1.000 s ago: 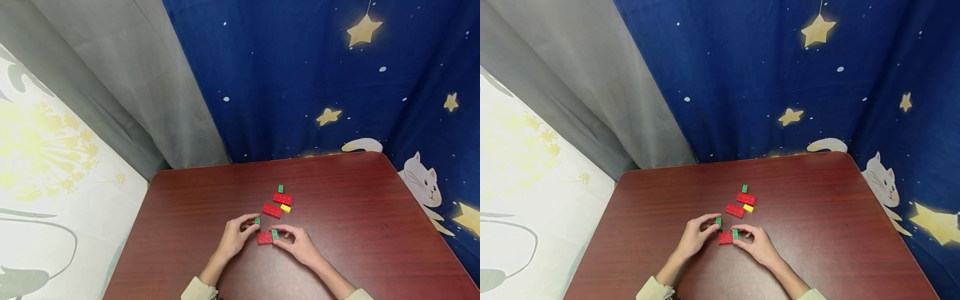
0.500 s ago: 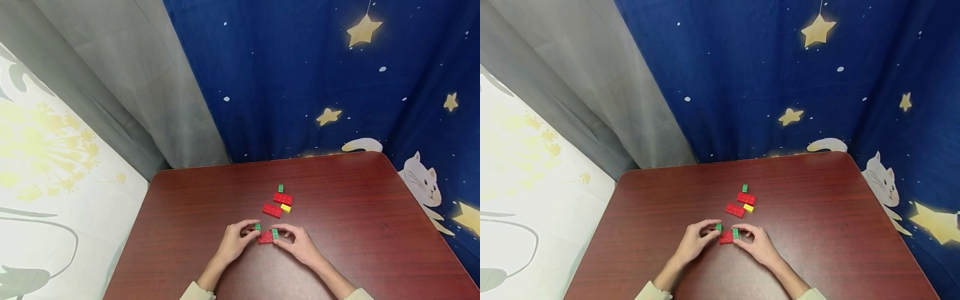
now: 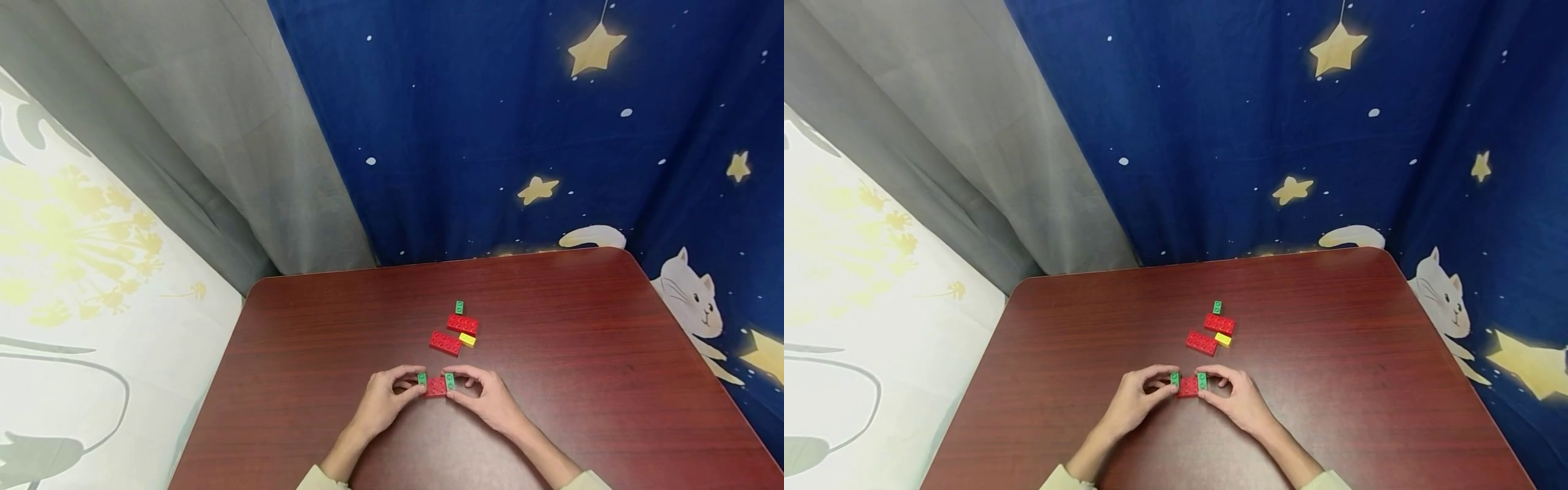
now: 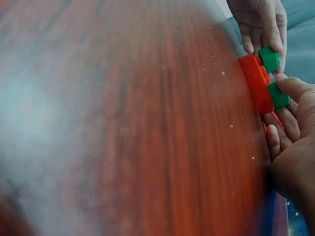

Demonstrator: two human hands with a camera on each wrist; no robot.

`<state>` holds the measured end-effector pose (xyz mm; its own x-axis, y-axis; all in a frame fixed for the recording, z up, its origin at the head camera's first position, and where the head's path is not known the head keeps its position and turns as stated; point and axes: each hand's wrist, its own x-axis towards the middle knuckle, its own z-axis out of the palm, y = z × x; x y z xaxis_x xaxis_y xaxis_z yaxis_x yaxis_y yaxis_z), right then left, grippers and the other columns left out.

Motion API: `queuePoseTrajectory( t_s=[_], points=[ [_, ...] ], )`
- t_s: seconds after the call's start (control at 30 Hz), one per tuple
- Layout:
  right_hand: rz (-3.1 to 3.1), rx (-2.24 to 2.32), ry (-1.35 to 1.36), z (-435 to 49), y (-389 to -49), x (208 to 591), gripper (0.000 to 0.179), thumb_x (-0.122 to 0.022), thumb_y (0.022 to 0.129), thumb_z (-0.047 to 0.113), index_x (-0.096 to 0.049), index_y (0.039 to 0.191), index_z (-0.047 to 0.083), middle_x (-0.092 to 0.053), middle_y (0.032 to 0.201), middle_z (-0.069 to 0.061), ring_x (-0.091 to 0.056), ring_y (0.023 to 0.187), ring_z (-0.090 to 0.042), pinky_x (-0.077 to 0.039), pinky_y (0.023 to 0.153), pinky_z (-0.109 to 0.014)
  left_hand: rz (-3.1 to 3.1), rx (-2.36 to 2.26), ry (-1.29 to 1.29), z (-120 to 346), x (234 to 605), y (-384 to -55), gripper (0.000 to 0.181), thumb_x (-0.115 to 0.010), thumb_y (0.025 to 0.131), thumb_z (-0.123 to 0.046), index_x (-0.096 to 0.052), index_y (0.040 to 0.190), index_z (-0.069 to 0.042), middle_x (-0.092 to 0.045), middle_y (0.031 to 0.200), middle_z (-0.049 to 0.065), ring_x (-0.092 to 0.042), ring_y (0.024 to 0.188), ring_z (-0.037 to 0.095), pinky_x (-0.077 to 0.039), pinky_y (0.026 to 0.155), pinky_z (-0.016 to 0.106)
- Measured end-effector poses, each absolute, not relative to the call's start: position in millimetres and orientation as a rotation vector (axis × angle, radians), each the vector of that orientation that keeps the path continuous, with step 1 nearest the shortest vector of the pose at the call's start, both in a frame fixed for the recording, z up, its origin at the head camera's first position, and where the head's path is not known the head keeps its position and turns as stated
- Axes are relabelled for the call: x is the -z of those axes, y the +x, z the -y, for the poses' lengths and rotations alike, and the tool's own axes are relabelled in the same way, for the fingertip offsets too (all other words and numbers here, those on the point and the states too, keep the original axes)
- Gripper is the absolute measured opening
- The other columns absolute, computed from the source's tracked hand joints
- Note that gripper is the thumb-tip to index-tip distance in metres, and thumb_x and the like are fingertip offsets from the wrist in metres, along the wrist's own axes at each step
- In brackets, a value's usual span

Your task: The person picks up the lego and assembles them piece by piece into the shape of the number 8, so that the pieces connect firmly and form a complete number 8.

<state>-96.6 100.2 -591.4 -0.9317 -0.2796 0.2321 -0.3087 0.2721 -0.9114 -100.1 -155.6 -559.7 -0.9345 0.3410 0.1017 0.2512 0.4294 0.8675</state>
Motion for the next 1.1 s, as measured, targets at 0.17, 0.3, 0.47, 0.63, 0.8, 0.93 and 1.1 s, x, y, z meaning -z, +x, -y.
queuePoseTrajectory(
  t_s=[0.17,0.3,0.47,0.63,0.8,0.93,1.1],
  points=[
    [2.500,-1.792,0.564,-100.5,-97.0,592.1,0.036,-0.089,0.089,0.020,-0.079,0.123,0.015,-0.078,0.116,0.005,-0.064,0.090,-0.019,-0.052,0.079,-0.028,-2.578,-1.548,0.533,154.7,559.1,-98.5,0.033,-0.082,0.095,-0.018,-0.077,0.126,-0.010,-0.079,0.109,0.004,-0.075,0.090,0.010,-0.062,0.077,0.027],
    [2.504,-1.788,0.563,-100.4,-97.0,592.6,0.036,-0.089,0.089,0.020,-0.079,0.123,0.016,-0.078,0.117,0.005,-0.064,0.090,-0.019,-0.052,0.079,-0.028,-2.582,-1.541,0.525,154.2,558.4,-97.8,0.032,-0.083,0.095,-0.018,-0.077,0.126,-0.012,-0.079,0.109,0.001,-0.075,0.090,0.009,-0.062,0.076,0.027],
    [2.513,-1.778,0.558,-100.1,-96.7,592.3,0.036,-0.089,0.089,0.019,-0.079,0.123,0.015,-0.078,0.117,0.005,-0.065,0.090,-0.018,-0.052,0.079,-0.028,-2.584,-1.535,0.526,153.3,558.5,-97.2,0.032,-0.083,0.095,-0.019,-0.078,0.126,-0.012,-0.079,0.109,0.002,-0.075,0.089,0.009,-0.062,0.076,0.026],
    [2.520,-1.771,0.553,-99.9,-96.2,591.7,0.036,-0.089,0.089,0.019,-0.079,0.123,0.015,-0.077,0.117,0.007,-0.065,0.090,-0.018,-0.052,0.079,-0.028,-2.587,-1.531,0.530,152.0,558.9,-96.5,0.032,-0.083,0.094,-0.019,-0.078,0.125,-0.011,-0.079,0.108,0.002,-0.076,0.089,0.010,-0.062,0.076,0.026],
    [2.517,-1.767,0.556,-100.0,-96.0,591.7,0.036,-0.089,0.088,0.018,-0.079,0.123,0.016,-0.077,0.116,0.007,-0.065,0.090,-0.018,-0.052,0.079,-0.028,-2.589,-1.534,0.513,151.2,559.0,-96.1,0.032,-0.083,0.094,-0.019,-0.078,0.124,-0.012,-0.079,0.107,0.002,-0.076,0.088,0.010,-0.062,0.074,0.025],
    [2.517,-1.775,0.558,-100.4,-96.4,591.2,0.036,-0.089,0.088,0.018,-0.079,0.123,0.017,-0.077,0.114,0.007,-0.065,0.089,-0.018,-0.053,0.078,-0.028,-2.601,-1.529,0.501,150.5,560.1,-95.5,0.032,-0.083,0.094,-0.019,-0.078,0.124,-0.012,-0.079,0.108,0.002,-0.075,0.088,0.009,-0.061,0.073,0.024],
    [2.518,-1.786,0.560,-101.3,-96.9,590.1,0.037,-0.089,0.088,0.017,-0.079,0.123,0.017,-0.077,0.111,0.007,-0.066,0.088,-0.018,-0.054,0.076,-0.028,-2.608,-1.530,0.501,149.9,561.8,-95.5,0.033,-0.083,0.093,-0.020,-0.078,0.125,-0.012,-0.079,0.109,0.002,-0.075,0.087,0.008,-0.061,0.072,0.024]
  ],
)
